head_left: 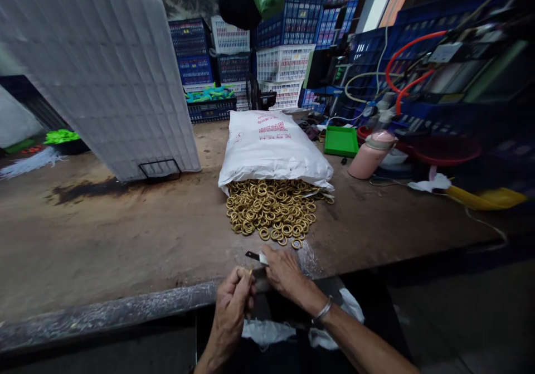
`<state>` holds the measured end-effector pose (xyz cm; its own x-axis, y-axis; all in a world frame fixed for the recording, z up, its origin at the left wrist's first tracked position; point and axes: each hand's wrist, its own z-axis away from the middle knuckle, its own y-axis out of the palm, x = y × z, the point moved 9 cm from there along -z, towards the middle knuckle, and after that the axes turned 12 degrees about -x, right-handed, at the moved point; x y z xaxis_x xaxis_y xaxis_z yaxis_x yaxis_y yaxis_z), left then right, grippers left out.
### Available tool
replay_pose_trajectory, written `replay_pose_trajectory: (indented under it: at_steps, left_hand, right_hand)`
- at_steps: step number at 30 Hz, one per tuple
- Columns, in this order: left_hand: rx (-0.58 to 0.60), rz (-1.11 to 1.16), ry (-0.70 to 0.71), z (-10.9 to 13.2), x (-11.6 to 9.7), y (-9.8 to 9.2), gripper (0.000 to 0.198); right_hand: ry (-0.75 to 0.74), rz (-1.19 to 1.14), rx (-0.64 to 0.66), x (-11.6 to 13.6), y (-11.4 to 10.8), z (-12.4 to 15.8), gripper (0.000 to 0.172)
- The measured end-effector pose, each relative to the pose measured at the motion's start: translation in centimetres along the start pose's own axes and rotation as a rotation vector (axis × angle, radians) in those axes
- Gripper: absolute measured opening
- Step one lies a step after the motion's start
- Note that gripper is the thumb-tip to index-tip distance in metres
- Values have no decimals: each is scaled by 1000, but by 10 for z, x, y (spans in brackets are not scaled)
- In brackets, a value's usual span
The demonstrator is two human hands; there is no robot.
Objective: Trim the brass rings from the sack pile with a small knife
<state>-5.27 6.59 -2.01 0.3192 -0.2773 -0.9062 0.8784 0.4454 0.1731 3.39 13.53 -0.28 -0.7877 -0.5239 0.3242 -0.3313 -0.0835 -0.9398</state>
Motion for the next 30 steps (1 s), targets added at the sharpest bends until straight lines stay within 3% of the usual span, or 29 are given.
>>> replay_pose_trajectory:
  at_steps: [5, 15, 19, 23, 26, 30]
  left_hand:
    - [21, 237, -173, 4, 6, 1, 30]
    - [84, 390, -179, -6, 2, -3, 19]
    - [136, 444, -232, -7, 4, 0, 24]
    - [129, 447, -185, -10, -1, -1, 19]
    - [95, 387, -132, -14, -6, 0, 23]
    - [-51, 190, -3, -25, -6, -8, 27]
  right_hand:
    - [110, 79, -117, -19, -13, -20, 25]
    - [168, 224, -189, -31, -4, -43, 24]
    - [165, 106, -229, -32, -10, -41, 18]
    - [191, -81, -267, -32, -13, -37, 8]
    - [218, -236, -300, -32, -12, -33, 8]
    - [236, -489, -311, -26, -13, -30, 8]
